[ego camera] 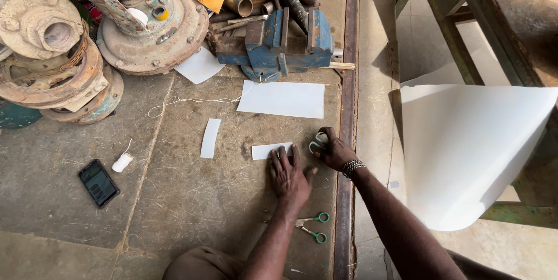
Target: The person cuts strips from a white plastic insulation sheet with scissors, folds and aligns the strips, and inserts them into the slots of an electric motor stator on a workbench. They smooth the sheet flat and stack finished strips on the floor beside them.
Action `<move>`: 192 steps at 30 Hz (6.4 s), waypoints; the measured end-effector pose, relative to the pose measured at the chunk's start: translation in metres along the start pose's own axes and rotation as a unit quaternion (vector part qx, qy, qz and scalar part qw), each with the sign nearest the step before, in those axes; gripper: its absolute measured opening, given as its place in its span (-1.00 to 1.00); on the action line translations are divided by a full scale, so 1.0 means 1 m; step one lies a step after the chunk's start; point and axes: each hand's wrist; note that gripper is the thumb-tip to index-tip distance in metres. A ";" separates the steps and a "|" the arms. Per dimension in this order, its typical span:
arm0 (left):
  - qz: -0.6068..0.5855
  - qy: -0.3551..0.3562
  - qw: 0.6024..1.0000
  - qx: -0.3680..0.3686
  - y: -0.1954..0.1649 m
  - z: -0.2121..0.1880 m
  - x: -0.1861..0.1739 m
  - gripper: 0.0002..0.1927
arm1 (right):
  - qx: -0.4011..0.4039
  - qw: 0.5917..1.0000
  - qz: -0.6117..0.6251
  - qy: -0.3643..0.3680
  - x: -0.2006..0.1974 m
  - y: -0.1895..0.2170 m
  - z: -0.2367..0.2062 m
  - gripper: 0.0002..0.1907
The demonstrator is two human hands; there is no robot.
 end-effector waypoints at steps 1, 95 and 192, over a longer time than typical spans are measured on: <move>-0.007 0.006 1.000 0.009 -0.004 -0.007 0.003 0.01 | -0.005 1.000 -0.004 -0.005 -0.002 -0.002 -0.001 -0.27; -0.032 0.154 0.986 0.053 0.065 -0.019 -0.005 0.22 | -0.140 0.974 -0.165 0.070 0.048 0.020 0.037 -0.34; -0.418 0.193 0.810 0.363 -0.444 0.008 -0.090 -0.24 | 0.069 0.811 -0.057 -0.579 -0.389 -0.175 -0.244 -0.70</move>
Point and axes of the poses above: each hand's wrist, its own z-axis towards the middle knuckle, its own x-axis out of the palm, y = z × x, and after that the axes turned 2 degrees about y, right-handed
